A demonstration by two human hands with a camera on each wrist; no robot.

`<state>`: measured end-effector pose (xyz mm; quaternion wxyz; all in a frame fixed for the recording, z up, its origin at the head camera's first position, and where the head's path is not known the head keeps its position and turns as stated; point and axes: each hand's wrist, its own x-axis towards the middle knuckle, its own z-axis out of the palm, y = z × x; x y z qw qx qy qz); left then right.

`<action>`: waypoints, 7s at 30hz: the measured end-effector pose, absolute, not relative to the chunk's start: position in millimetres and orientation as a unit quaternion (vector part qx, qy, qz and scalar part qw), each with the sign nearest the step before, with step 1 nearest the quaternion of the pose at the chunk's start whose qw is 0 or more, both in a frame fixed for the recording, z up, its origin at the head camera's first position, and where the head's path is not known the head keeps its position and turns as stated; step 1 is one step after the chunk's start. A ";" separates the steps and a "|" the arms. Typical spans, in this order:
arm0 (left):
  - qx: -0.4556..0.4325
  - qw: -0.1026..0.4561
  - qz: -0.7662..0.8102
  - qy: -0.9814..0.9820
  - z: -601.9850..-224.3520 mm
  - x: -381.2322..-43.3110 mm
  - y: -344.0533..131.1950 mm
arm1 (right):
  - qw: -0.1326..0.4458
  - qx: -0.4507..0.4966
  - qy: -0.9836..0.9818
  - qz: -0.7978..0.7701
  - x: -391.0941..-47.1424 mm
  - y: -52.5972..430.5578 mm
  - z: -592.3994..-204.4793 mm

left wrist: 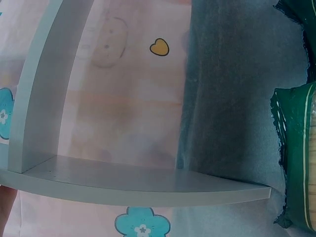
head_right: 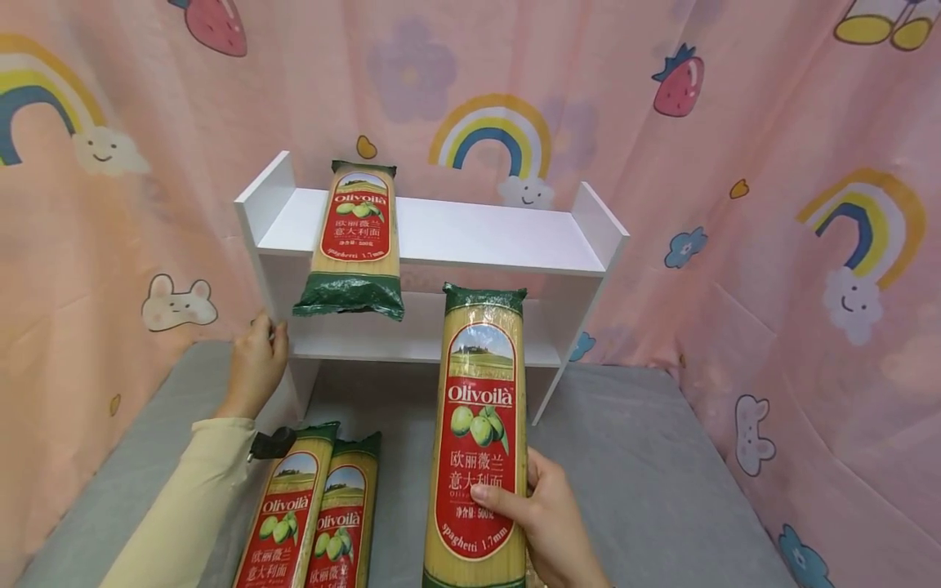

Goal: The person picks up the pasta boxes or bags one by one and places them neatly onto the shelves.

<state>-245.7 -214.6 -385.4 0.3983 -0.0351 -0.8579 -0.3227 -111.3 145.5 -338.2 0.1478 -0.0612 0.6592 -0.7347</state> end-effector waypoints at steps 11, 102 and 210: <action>-0.034 0.385 -0.320 -0.865 -383.6 -248.9 -213.1 | 0.121 -0.124 0.657 -0.734 -153.9 138.5 -284.7; -0.037 0.412 -0.332 -0.848 -389.5 -255.3 -217.0 | 0.142 -0.212 0.595 -0.762 -257.0 131.0 -273.2; -0.031 0.419 -0.348 -0.838 -392.4 -256.6 -214.4 | 0.229 -0.036 0.829 -0.509 -97.4 12.0 -500.4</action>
